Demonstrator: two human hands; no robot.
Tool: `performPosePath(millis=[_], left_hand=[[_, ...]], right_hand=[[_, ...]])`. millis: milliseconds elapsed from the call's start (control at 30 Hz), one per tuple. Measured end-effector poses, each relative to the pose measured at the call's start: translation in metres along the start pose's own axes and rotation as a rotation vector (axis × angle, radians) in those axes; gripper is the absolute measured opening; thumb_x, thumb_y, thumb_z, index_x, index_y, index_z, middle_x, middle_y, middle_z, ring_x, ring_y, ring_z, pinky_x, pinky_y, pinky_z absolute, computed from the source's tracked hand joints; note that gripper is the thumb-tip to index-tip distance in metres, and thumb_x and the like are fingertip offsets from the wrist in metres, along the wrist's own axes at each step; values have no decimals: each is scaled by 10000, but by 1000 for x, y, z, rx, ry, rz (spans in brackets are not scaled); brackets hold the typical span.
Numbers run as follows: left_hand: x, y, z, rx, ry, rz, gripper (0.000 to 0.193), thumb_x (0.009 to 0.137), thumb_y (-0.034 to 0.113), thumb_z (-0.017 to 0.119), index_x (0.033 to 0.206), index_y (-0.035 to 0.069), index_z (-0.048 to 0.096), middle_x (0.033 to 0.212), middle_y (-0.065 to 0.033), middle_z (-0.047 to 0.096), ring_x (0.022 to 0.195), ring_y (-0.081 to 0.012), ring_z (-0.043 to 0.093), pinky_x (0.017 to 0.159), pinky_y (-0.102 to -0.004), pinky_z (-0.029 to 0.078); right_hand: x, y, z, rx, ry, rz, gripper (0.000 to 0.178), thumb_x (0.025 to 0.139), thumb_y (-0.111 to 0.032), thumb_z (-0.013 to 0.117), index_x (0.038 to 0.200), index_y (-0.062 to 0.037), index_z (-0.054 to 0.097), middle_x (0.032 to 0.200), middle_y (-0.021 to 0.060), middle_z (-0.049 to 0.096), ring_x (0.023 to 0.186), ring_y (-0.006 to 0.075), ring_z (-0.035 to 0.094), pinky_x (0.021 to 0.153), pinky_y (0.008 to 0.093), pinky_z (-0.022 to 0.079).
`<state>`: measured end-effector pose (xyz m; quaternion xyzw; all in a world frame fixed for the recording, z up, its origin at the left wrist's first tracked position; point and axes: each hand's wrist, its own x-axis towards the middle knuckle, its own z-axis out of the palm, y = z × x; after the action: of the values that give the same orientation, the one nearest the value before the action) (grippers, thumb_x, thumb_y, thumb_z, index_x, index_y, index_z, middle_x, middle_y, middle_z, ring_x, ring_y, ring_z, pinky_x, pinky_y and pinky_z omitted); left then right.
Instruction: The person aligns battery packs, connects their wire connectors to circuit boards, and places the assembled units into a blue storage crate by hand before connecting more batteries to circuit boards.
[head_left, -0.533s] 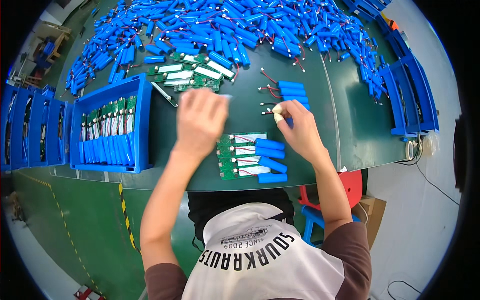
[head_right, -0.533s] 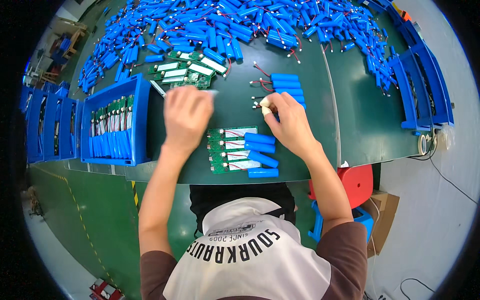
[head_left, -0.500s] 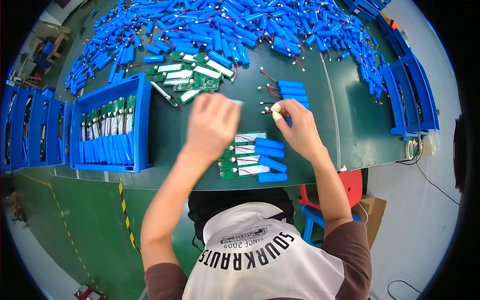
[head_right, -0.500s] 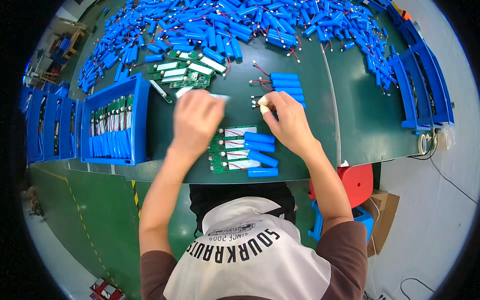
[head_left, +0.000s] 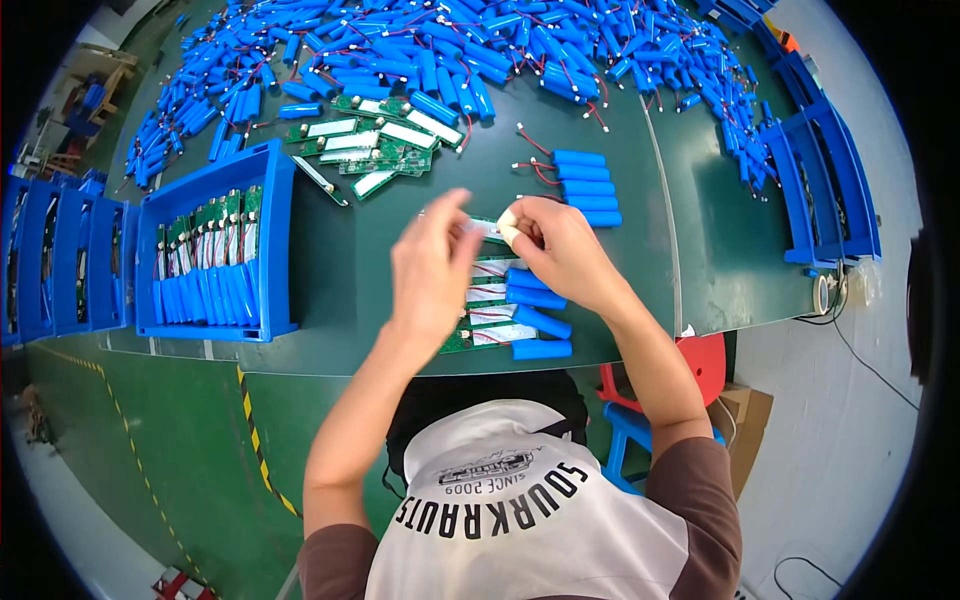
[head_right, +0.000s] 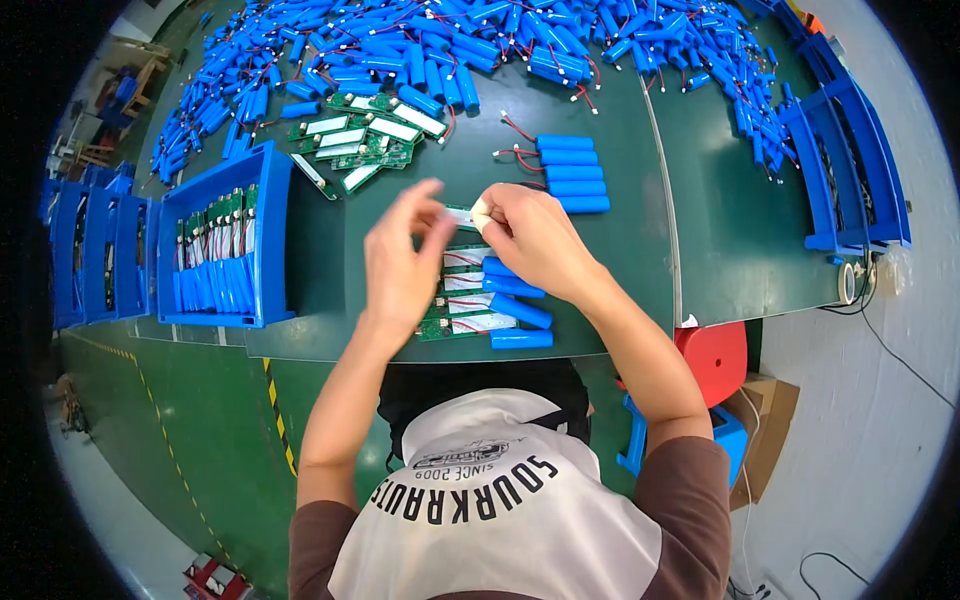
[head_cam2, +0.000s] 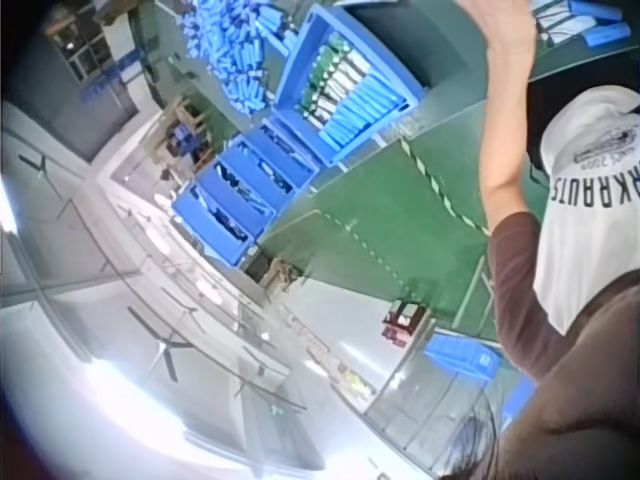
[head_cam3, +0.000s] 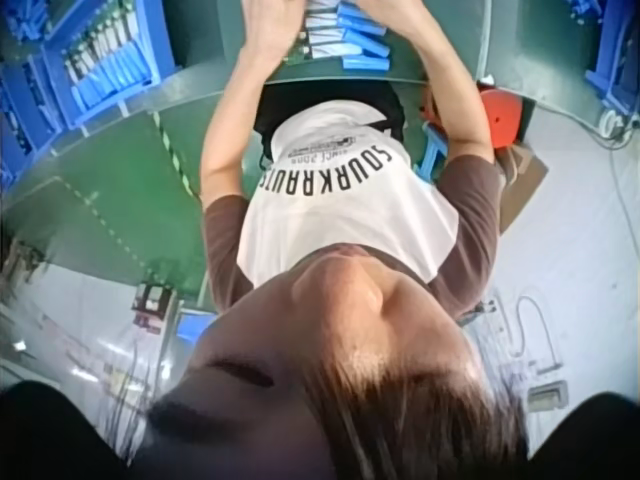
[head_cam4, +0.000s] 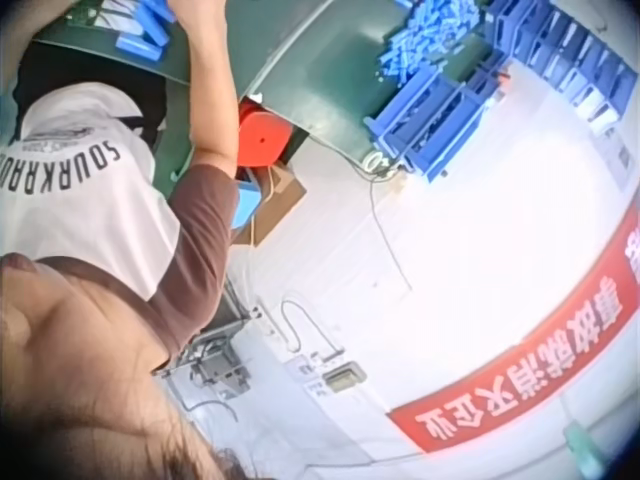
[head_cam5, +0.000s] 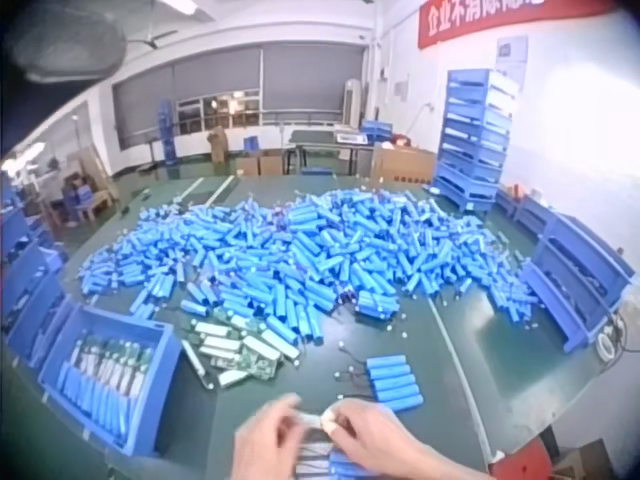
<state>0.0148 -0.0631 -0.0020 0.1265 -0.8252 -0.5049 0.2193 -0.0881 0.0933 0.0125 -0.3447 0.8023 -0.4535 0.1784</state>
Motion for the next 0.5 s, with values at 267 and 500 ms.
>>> performPosePath(millis=[267,500], left_hand=[[-16,-19,-23,360,-78,225,230,825,-74,695,1049,-31,712,1078,-120,637,1045,-320,605,862,-428,525],[-36,-24,-10,400,45,254,252,828,-108,686,1074,-57,704,1100,-137,658,1060,-333,633,866,-416,544]], right_hand=[[27,0,24,-383,-40,-193,91,888,-49,594,906,40,599,852,221,642,816,450,618,709,512,488],[24,-7,25,-348,-189,-131,60,873,-29,579,865,28,597,853,226,642,816,453,620,709,530,482]])
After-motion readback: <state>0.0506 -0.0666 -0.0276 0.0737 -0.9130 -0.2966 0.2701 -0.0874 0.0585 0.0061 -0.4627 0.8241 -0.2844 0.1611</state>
